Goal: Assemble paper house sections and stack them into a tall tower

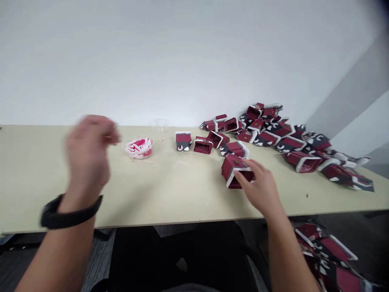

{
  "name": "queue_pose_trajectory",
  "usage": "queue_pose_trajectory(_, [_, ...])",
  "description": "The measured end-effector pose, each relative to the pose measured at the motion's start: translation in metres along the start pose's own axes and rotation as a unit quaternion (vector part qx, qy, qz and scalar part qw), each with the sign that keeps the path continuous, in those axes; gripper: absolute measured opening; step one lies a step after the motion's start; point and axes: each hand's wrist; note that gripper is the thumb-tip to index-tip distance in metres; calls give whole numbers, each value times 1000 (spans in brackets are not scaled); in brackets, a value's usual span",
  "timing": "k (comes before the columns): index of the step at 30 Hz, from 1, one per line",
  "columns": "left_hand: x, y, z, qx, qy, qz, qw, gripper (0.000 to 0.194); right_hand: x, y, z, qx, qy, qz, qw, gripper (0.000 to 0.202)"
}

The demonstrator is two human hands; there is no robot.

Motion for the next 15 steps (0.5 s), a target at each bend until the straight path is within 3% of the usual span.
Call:
queue_pose_trajectory(3, [51, 18, -10, -77, 161, 17, 984, 7, 27, -4, -7, -2, -13, -26, 1000, 43])
queue_pose_trajectory(5, [87, 31, -21, -53, 258, 42, 964, 7, 35, 0, -11, -1, -31, -19, 999, 36])
queue_pose_trajectory(8, [124, 48, -38, -37, 351, 39, 935, 18, 38, 15, -16, -23, -59, 12, 998, 26])
queue_pose_trajectory(11, [139, 62, -52, -54, 420, 34, 905, 39, 43, 38, -25, -77, -93, 54, 991, 24])
queue_pose_trajectory(15, [134, 77, -57, -152, 447, 0, 881, 61, 60, 69, -38, -168, -95, 94, 977, 26])
Point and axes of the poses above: each hand's wrist, its own z-axis towards the middle knuckle, its own x-axis out of the palm, y = z × x, and after that the axes turned 8 degrees about -y, right-handed
